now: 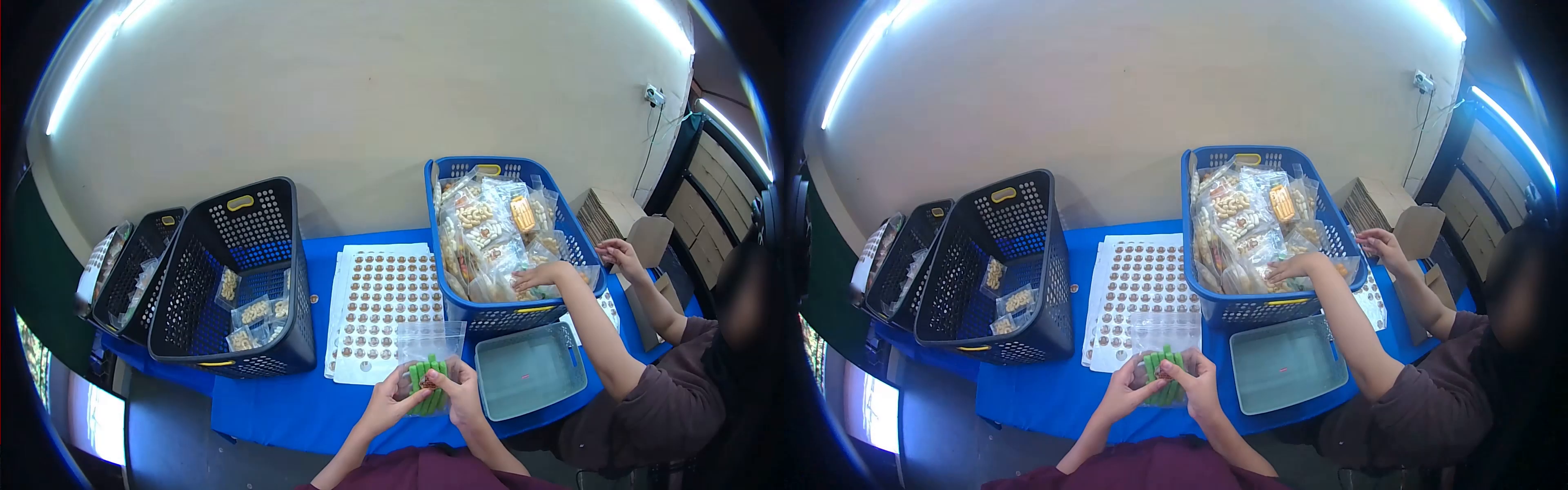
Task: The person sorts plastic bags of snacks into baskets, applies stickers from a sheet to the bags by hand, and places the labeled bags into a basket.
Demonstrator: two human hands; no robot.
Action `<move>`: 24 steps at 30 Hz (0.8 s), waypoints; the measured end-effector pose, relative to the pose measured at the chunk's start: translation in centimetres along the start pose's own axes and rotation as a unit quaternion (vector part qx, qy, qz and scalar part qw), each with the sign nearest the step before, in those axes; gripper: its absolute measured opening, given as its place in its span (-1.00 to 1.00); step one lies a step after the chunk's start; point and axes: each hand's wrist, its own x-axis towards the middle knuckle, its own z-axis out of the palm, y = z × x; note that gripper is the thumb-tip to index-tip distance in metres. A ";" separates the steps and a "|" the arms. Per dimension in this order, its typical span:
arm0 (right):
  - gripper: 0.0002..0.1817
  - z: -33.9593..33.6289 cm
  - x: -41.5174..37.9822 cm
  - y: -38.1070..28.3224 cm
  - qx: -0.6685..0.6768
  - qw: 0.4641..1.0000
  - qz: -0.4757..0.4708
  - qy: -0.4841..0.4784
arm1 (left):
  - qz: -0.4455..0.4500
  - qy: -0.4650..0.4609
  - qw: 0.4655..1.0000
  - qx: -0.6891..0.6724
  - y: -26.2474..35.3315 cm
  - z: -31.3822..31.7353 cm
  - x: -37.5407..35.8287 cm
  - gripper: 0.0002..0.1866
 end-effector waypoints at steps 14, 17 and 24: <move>-0.83 0.3 1.2 3.2 -0.079 0.997 0.004 -0.017 | -0.022 0.069 0.996 -0.055 -2.3 -2.0 1.2 -0.62; -0.85 0.1 0.8 2.5 -0.018 0.999 0.041 -0.011 | -0.016 0.046 0.998 -0.051 -2.2 -1.7 1.1 -0.65; -0.76 -0.9 0.5 2.7 0.072 0.995 0.048 0.043 | -0.035 0.066 0.995 -0.069 -3.0 -1.0 0.6 -0.67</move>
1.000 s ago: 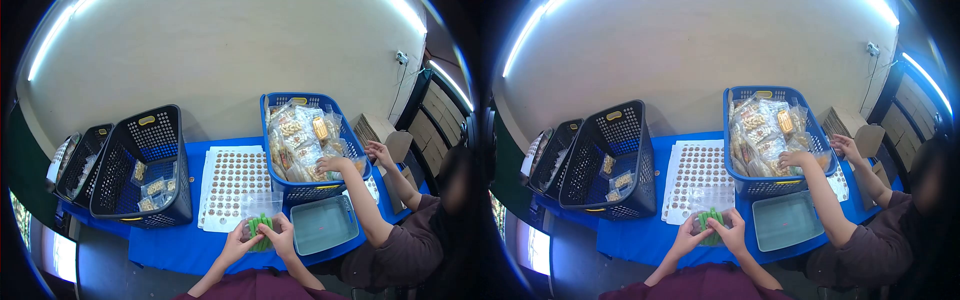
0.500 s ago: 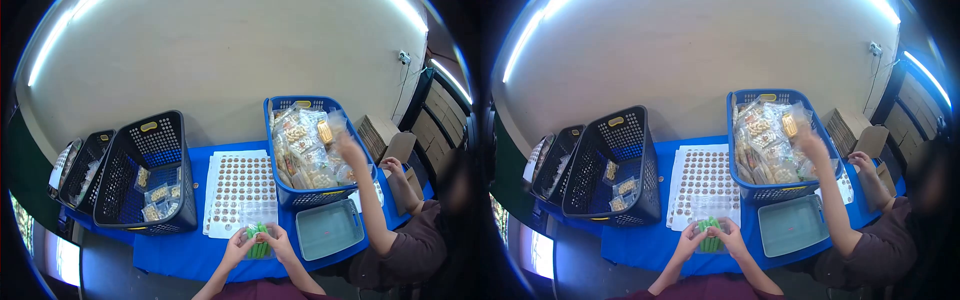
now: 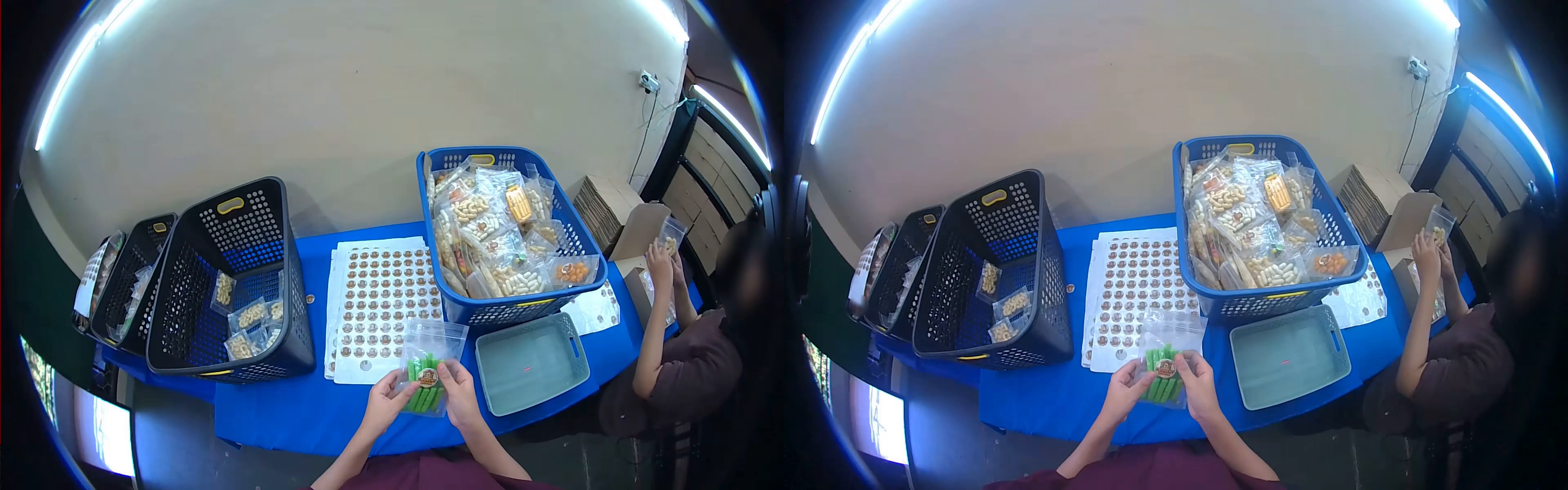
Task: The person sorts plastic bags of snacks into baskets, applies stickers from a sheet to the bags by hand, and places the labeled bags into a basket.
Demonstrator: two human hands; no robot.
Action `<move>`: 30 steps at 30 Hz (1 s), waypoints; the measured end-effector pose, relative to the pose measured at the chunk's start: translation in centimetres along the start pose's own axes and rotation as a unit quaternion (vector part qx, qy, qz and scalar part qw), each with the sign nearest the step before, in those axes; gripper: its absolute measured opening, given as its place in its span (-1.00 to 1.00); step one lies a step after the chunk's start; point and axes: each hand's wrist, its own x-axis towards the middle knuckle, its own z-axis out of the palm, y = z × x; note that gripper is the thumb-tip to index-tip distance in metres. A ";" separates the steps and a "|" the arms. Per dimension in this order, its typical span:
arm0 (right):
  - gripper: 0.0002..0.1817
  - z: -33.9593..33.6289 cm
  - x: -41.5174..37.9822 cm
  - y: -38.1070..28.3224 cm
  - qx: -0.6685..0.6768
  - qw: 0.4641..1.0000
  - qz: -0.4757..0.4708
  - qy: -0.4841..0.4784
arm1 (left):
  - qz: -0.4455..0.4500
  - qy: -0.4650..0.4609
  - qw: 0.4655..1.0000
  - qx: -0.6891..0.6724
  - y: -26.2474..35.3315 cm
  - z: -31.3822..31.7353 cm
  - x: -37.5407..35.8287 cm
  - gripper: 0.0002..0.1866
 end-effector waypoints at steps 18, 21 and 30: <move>-0.53 -0.4 -1.0 -0.7 -0.146 0.985 -0.061 -0.067 | 0.000 0.028 0.999 -0.036 -0.5 0.7 0.7 -0.78; -0.54 0.0 -0.9 -0.2 -0.173 0.980 -0.089 -0.036 | 0.005 0.013 1.000 0.000 -0.2 0.7 1.0 -0.75; -0.65 2.0 -0.3 2.1 -0.203 0.975 -0.081 -0.037 | -0.033 -0.001 0.999 0.023 0.8 -2.9 1.6 -0.72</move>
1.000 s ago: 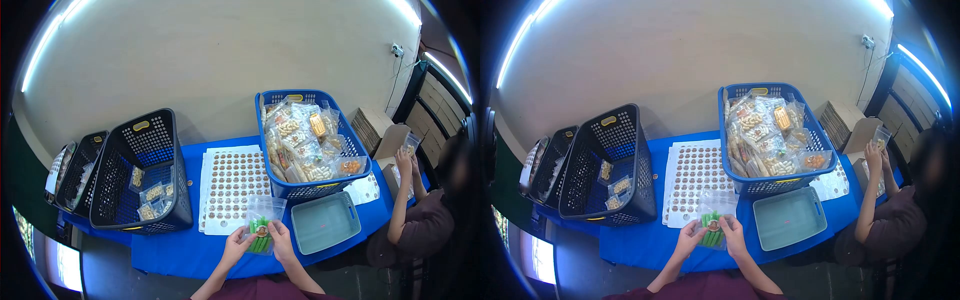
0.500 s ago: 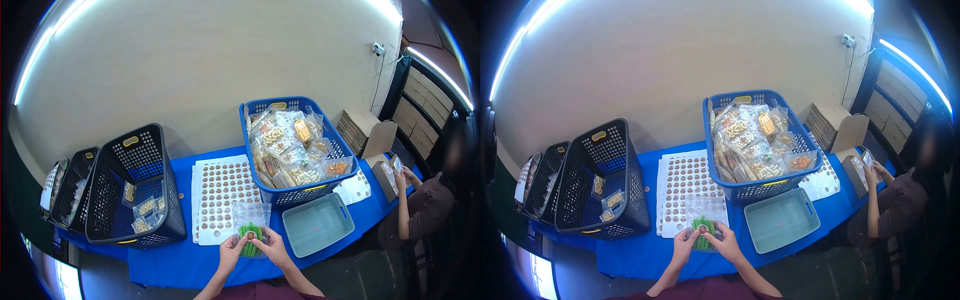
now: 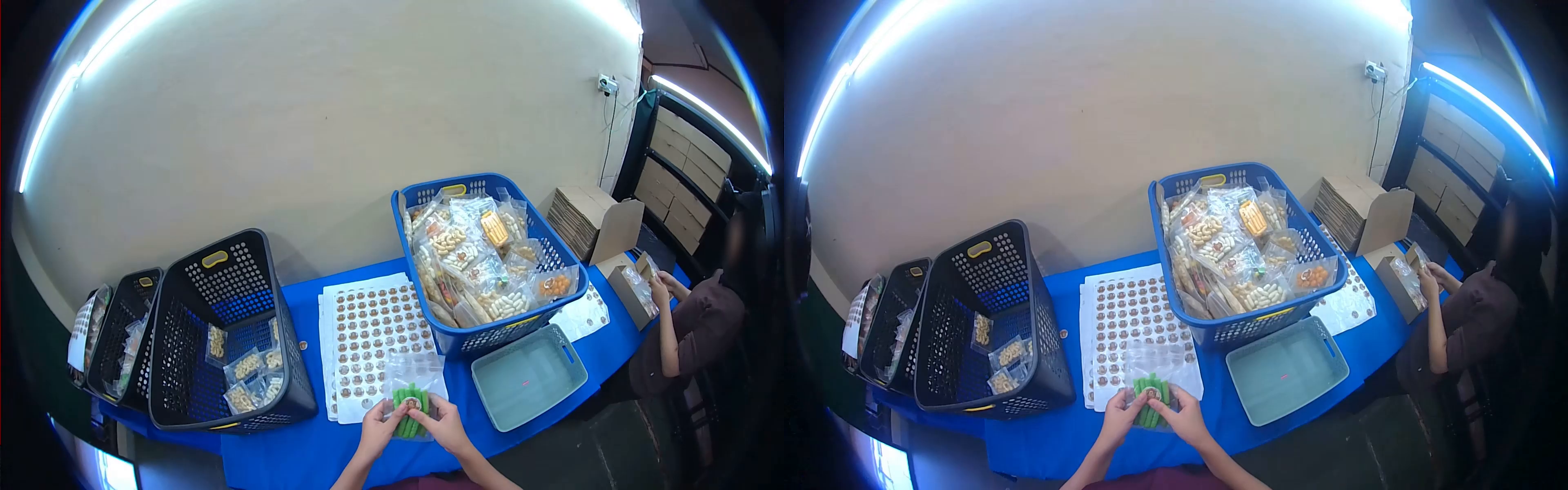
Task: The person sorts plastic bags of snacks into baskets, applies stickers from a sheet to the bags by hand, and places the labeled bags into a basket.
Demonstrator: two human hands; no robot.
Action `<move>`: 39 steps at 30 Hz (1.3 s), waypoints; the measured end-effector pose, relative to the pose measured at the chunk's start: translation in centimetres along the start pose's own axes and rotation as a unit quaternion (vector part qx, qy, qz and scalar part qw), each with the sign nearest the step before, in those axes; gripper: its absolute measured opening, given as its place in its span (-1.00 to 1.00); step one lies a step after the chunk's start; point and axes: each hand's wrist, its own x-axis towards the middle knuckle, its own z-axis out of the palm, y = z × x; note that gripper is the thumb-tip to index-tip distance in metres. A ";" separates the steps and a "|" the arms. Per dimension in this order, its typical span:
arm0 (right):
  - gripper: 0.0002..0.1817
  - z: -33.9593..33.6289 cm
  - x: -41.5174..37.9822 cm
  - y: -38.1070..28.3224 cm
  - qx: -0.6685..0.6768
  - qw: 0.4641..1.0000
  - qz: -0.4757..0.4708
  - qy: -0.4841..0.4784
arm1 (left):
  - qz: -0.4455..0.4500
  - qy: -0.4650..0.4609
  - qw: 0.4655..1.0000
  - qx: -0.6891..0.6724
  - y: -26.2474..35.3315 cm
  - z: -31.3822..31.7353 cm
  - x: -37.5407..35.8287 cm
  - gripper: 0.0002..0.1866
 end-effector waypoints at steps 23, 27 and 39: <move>-0.73 11.3 0.2 2.8 0.060 0.994 0.059 0.076 | 0.029 -0.044 0.999 0.010 1.9 -11.6 -1.3 -0.78; -0.68 12.3 -0.2 3.1 0.055 0.994 0.045 0.077 | 0.001 -0.091 0.996 0.004 0.9 -13.6 -1.7 -0.76; -0.55 16.4 -3.1 6.1 -0.027 0.998 0.051 0.017 | 0.050 0.027 0.997 -0.043 -0.4 -17.2 -2.9 -0.80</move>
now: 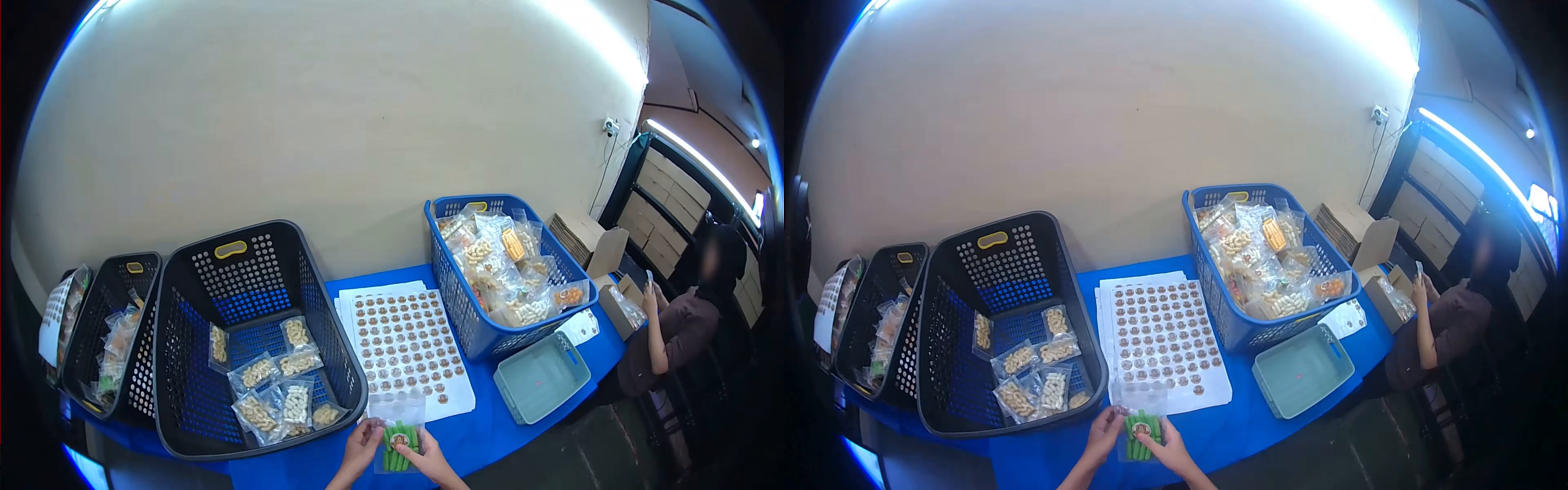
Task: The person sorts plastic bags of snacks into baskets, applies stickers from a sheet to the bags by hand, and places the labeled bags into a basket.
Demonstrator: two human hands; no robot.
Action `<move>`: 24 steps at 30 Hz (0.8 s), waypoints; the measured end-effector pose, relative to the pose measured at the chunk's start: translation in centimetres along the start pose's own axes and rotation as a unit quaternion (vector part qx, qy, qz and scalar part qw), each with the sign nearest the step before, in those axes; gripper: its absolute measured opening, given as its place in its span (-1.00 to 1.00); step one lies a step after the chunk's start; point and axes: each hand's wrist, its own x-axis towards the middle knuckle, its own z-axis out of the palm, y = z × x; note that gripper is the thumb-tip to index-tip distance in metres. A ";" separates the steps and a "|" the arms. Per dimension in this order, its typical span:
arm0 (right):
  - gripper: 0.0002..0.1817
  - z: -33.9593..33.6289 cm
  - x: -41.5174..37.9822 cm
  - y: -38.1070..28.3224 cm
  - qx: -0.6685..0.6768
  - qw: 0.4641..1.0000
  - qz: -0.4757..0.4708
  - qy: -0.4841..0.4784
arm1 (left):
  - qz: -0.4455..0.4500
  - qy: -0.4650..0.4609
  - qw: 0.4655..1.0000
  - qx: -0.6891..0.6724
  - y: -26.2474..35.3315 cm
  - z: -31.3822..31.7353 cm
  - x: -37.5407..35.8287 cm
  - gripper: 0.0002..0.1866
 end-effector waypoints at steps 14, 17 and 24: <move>-0.58 2.1 -0.9 2.0 -0.174 0.984 -0.025 0.019 | 0.109 0.105 0.982 0.114 2.1 -0.1 -1.8 -0.76; -0.59 1.7 -0.9 1.6 -0.164 0.986 -0.037 0.022 | 0.123 0.119 0.981 0.092 0.9 0.4 -1.6 -0.76; -0.58 -0.1 -0.8 -2.4 -0.221 0.975 -0.035 0.000 | 0.123 0.136 0.980 0.081 1.1 3.2 -0.4 -0.73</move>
